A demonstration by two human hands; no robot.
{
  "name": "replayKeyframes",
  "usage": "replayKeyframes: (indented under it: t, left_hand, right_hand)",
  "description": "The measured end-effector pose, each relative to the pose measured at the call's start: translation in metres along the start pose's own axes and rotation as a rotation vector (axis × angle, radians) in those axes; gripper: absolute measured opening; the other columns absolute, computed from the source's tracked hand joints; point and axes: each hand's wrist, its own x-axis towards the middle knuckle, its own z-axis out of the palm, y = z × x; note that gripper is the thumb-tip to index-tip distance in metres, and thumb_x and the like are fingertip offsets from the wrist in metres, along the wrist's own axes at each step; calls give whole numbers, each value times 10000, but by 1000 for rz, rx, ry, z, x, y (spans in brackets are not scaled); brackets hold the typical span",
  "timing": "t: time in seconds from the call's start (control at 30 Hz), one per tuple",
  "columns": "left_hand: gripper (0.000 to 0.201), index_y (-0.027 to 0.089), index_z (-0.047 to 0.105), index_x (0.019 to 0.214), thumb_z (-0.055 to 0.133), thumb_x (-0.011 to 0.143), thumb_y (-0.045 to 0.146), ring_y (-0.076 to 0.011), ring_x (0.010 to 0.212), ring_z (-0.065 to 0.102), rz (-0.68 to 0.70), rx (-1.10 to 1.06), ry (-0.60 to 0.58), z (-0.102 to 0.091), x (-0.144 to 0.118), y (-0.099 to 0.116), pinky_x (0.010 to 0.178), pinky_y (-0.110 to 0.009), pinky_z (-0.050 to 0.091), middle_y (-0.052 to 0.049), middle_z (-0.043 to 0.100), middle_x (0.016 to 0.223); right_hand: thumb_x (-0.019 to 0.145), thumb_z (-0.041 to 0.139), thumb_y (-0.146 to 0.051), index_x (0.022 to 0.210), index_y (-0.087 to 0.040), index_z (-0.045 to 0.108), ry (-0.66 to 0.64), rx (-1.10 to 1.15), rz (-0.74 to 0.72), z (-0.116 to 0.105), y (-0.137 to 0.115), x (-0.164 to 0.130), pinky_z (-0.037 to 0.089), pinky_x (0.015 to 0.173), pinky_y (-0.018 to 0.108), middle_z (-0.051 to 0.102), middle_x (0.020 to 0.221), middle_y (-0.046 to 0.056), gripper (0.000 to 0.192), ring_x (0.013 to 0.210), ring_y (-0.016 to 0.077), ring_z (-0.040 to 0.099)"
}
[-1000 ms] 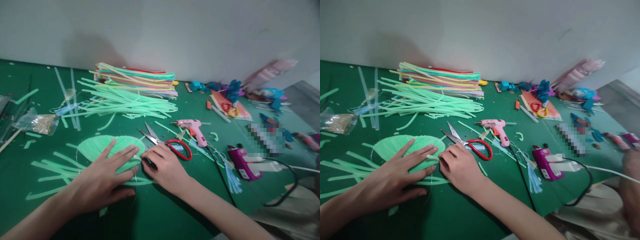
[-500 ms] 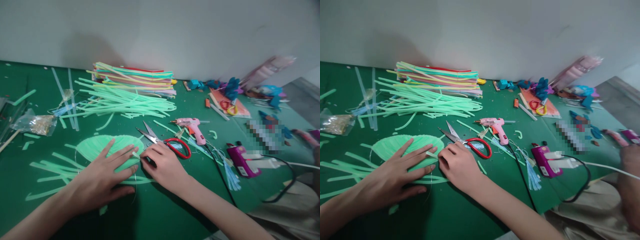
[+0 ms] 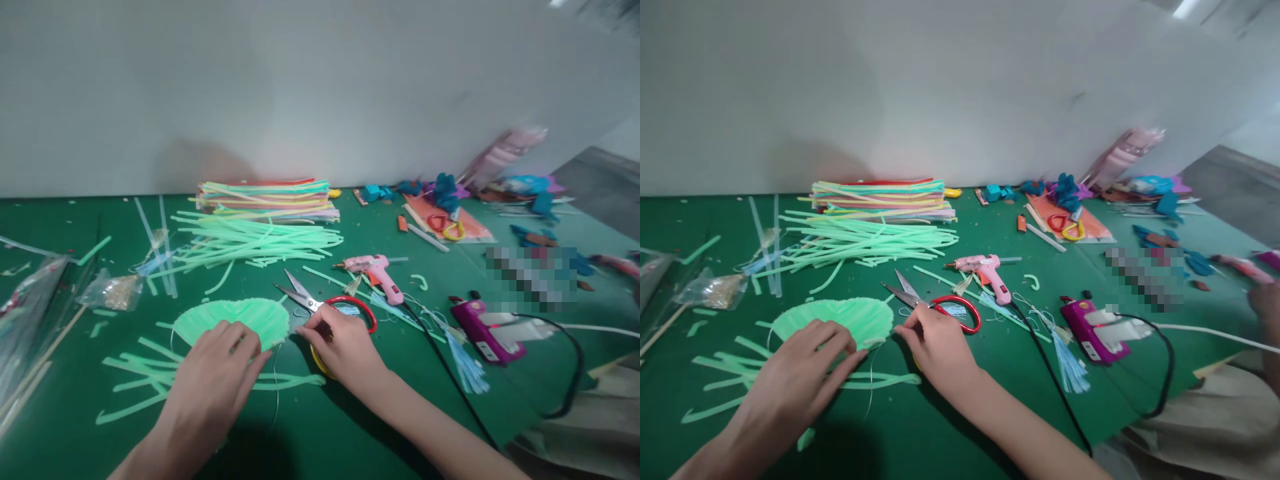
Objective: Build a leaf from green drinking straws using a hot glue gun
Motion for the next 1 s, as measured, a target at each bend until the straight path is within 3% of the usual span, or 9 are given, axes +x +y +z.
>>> replayKeyframes:
  t: [0.17, 0.27, 0.4, 0.53, 0.67, 0.73, 0.87, 0.93, 1.0]
  left_hand:
    - [123, 182, 610, 889, 491, 884, 153, -279, 784, 575, -55, 281, -32, -2, 4, 18, 655, -407, 466, -99, 608, 849]
    - [206, 173, 617, 874, 495, 794, 28, -285, 785, 587, -16, 390, -27, -4, 8, 21, 653, -398, 472, -101, 615, 841]
    - [193, 179, 602, 822, 472, 828, 36, -259, 757, 603, -19, 359, 45, -16, 12, 14, 643, -369, 485, -81, 600, 796]
    - [167, 196, 575, 867, 427, 934, 157, -182, 710, 617, -70, 86, 257, -48, 16, 6, 594, -290, 491, -44, 600, 824]
    - [106, 221, 591, 870, 525, 925, 283, -156, 747, 627, -166, -238, 576, -86, 20, 8, 652, -283, 543, -18, 631, 882]
    - [102, 226, 625, 854, 598, 886, 319, -148, 759, 620, -261, -460, 720, -97, 22, 12, 656, -261, 561, -8, 632, 877]
    - [187, 203, 662, 831, 761, 762, 345, -107, 723, 612, -559, -975, 1069, -92, 22, 12, 596, -158, 514, 4, 654, 836]
    - [262, 196, 675, 852, 817, 699, 354, -64, 554, 549, -674, -1269, 1103, -81, 21, 8, 460, -126, 437, 38, 628, 697]
    - [318, 190, 670, 818, 865, 632, 359, -39, 461, 497, -706, -1533, 1060, -69, 20, 4, 401, -112, 393, 65, 602, 617]
  right_hand:
    - [929, 557, -356, 860, -203, 612, -100, 288, 122, -2, -8, -3, 492, 576, 259, 682, 711, 3, 176, 604, 149, 649]
    - [896, 589, -367, 946, -180, 614, -213, 495, 262, 0, -11, -8, 545, 595, 279, 700, 785, 36, 196, 667, 170, 688]
    - [840, 673, -443, 986, -153, 661, -319, 699, 314, -4, -16, -10, 559, 811, 358, 728, 894, 76, 325, 844, 200, 711]
    - [787, 739, -490, 1020, -148, 680, -325, 1065, 412, -10, -29, -2, 487, 979, 353, 726, 1055, 109, 418, 1017, 199, 692]
    - [693, 832, -457, 1165, -179, 637, -260, 1126, 395, -11, -45, 15, 426, 1028, 394, 649, 1253, 140, 580, 1228, 239, 581]
    - [704, 800, -527, 1222, -207, 592, -280, 1257, 421, -11, -54, 22, 440, 989, 412, 626, 1286, 134, 644, 1235, 249, 564]
    - [757, 541, -787, 1170, -222, 577, -551, 1639, 494, -16, -64, 24, 492, 851, 415, 670, 1176, 126, 701, 1077, 280, 636]
    - [770, 508, -794, 1174, -221, 589, -564, 1673, 417, -16, -60, 21, 477, 886, 407, 665, 1199, 120, 706, 1107, 277, 620]
    - [793, 587, -708, 1192, -219, 599, -489, 1567, 332, -14, -51, 21, 448, 937, 374, 662, 1219, 108, 630, 1133, 248, 606]
